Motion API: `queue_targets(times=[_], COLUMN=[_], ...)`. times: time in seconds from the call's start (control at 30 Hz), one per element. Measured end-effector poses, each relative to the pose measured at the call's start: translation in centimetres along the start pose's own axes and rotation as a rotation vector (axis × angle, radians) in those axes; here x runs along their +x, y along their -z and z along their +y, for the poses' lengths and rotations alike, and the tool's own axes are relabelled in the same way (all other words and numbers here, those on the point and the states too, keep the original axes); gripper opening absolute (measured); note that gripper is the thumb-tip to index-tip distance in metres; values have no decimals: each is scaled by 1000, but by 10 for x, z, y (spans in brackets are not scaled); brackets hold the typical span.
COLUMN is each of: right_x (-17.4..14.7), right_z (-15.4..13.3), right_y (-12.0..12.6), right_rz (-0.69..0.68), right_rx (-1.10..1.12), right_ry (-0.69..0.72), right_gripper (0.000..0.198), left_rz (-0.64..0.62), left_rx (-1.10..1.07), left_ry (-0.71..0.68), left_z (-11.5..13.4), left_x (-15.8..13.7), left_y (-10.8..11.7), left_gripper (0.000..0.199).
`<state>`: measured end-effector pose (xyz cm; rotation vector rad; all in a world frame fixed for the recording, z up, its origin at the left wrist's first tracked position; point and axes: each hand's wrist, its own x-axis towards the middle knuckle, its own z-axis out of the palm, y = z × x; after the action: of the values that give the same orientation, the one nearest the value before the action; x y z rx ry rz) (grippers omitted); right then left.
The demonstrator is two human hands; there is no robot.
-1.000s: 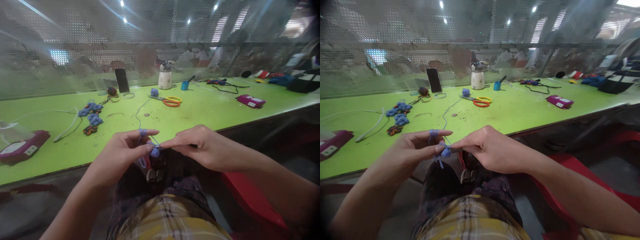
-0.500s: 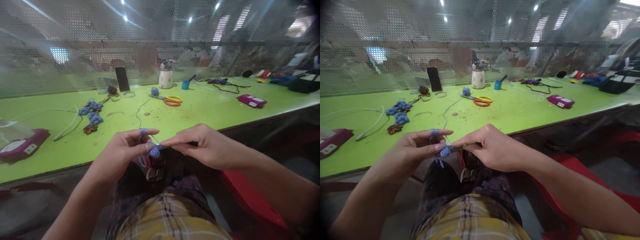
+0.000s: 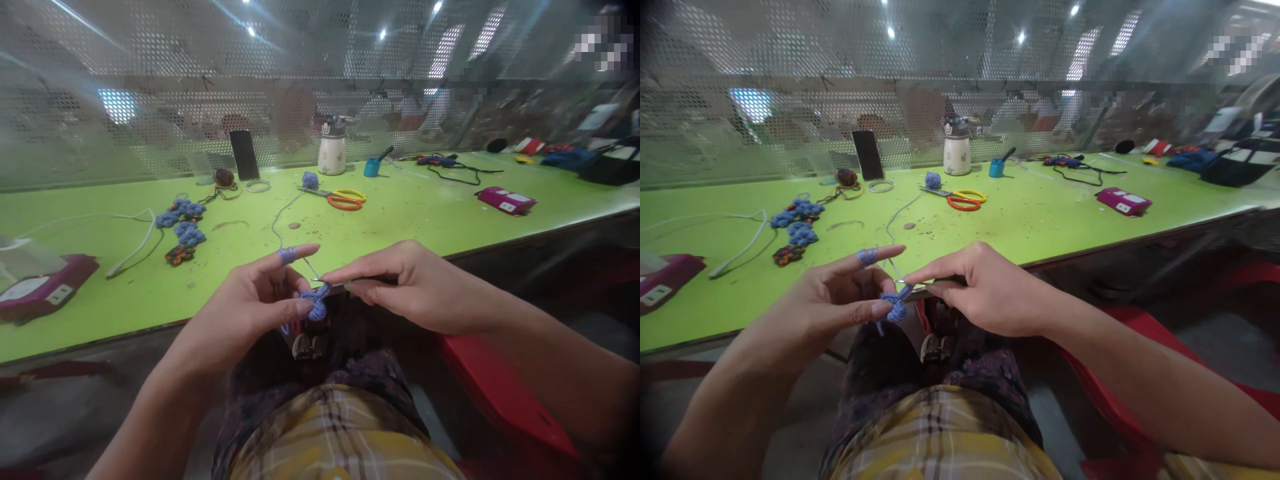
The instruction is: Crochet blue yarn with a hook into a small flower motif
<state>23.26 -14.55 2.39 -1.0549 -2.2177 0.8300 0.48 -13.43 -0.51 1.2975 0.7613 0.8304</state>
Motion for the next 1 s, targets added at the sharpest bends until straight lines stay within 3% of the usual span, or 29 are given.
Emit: queue_targets(times=[0.43, 1.0], right_x=[-4, -6], right_z=[1, -5], right_y=[3, 5], right_rz=[-8, -90], right_rx=[-56, -331], right_ry=[65, 248], right_gripper=[31, 37], left_rz=[76, 94], left_rx=[-27, 21], left_ry=[27, 33], left_z=[-2, -8], left_x=[1, 0], left_y=[-4, -1], left_gripper=[45, 35])
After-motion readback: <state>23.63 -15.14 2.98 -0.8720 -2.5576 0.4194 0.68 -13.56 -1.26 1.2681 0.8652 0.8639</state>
